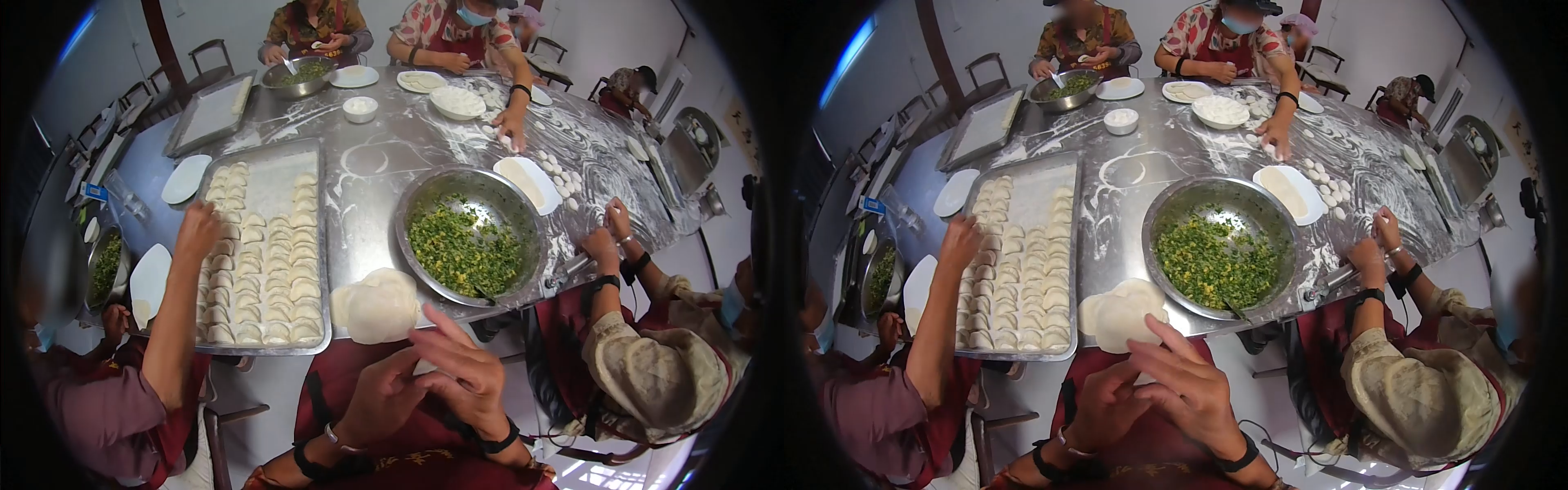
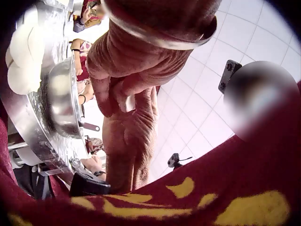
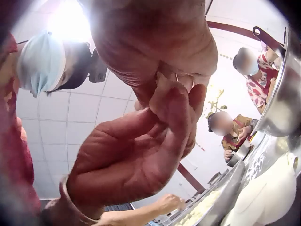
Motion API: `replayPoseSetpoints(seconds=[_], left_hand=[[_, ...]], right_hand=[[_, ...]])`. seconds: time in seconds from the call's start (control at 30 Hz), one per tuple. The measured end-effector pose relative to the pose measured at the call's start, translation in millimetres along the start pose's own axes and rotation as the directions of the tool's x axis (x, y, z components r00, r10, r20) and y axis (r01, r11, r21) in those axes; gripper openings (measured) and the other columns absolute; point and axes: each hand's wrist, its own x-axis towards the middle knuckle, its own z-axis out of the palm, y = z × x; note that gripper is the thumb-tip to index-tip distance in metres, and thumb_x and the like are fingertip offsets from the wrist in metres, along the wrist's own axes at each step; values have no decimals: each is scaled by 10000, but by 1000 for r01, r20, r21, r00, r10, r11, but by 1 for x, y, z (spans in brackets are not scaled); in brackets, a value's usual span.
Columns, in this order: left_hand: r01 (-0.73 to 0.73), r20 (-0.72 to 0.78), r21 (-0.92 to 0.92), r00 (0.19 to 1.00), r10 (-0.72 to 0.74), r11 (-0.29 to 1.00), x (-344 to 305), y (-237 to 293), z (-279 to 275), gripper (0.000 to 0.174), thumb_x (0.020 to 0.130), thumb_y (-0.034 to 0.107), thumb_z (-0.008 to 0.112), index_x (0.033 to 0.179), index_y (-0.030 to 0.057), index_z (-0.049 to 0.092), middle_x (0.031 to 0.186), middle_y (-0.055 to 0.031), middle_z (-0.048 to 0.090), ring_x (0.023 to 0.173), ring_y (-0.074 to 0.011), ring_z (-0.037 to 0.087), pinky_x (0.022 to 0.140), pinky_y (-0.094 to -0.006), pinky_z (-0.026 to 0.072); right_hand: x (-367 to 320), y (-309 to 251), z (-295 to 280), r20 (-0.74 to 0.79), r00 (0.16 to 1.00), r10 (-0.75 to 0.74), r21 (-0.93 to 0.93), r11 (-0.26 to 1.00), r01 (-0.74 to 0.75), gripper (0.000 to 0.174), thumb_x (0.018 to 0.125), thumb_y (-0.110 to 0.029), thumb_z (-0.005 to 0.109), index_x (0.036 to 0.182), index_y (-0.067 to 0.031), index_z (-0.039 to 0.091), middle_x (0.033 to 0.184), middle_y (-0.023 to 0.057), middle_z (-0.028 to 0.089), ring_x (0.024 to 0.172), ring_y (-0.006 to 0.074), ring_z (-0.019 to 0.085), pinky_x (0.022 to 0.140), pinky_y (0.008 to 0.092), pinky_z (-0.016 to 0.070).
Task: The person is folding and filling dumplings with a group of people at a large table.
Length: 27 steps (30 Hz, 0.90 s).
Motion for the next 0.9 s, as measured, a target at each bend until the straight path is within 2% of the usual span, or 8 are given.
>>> replayPoseSetpoints(seconds=[0.1, 0.33, 0.43, 0.53, 0.6, 0.73, 0.83, 0.9], left_hand=[[-183, -178, -80, 970, 167, 980, 4, -4, 10, 378, 872, 61, 677, 1228, -20, 580, 1076, -69, 648, 961, -85, 586, 794, -243, 497], [-61, -148, -24, 987, 57, 998, 0, -3, 10, 436, 875, 139, 720, 1246, -24, 560, 1074, -73, 654, 975, -88, 593, 804, -245, 500], [-27, -137, 117, 990, 43, 993, 0, 3, 6, 426, 883, 149, 712, 1249, -9, 564, 1028, -64, 653, 951, -84, 594, 798, -238, 493], [-138, -191, 53, 971, 146, 989, 5, -2, 10, 405, 881, 119, 692, 1250, 5, 570, 978, -44, 645, 905, -76, 589, 778, -231, 487], [-162, -198, 12, 967, 161, 987, 8, 0, 11, 400, 876, 112, 688, 1246, 11, 576, 949, -28, 638, 875, -77, 587, 768, -233, 488], [-18, -96, -99, 995, 8, 995, 3, -2, 8, 504, 881, 176, 711, 1297, -26, 510, 1084, -71, 617, 983, -115, 586, 854, -264, 486], [100, 54, -366, 995, -87, 925, 7, -5, 3, 621, 904, 234, 696, 1374, -50, 408, 1223, -100, 555, 1093, -140, 555, 943, -295, 453], [191, 106, -429, 981, -161, 883, 12, 4, -3, 675, 928, 262, 659, 1424, -58, 331, 1299, -110, 503, 1158, -154, 526, 1002, -315, 419]], right_hand=[[-5, -3, 7, -107, 990, 88, 76, 994, -80, 222, 745, -1, 727, 965, -26, 737, 1153, 127, 694, 1316, 391, 479, 1039, 459, 434], [-11, 18, -3, 11, 989, -149, -103, 983, 149, 279, 716, -63, 762, 991, -29, 733, 1164, 129, 692, 1325, 398, 469, 1070, 441, 394], [-6, 18, -6, 72, 992, -102, -210, 971, 115, 275, 750, -93, 746, 1020, -44, 733, 1199, 129, 678, 1352, 384, 442, 1082, 458, 377], [-2, 4, 7, -86, 996, 38, -7, 999, -39, 348, 793, -138, 717, 1129, -51, 699, 1259, 125, 648, 1374, 393, 406, 1104, 491, 337], [-5, 7, 7, -66, 998, 18, -30, 999, -20, 412, 812, -179, 706, 1196, -39, 660, 1306, 140, 614, 1378, 408, 391, 1112, 504, 315], [-5, 23, -3, 122, 984, -132, -251, 955, 159, 611, 877, -444, 637, 1250, 39, 607, 1320, 213, 583, 1364, 466, 376, 1114, 499, 303], [0, 23, -3, 128, 985, -118, -321, 934, 153, 497, 884, -240, 652, 1315, -9, 563, 1391, 191, 529, 1380, 446, 362, 1107, 517, 311], [1, 17, 4, 9, 997, -82, -261, 962, 81, 522, 891, -261, 638, 1344, -22, 537, 1408, 170, 517, 1380, 448, 361, 1106, 520, 308]])
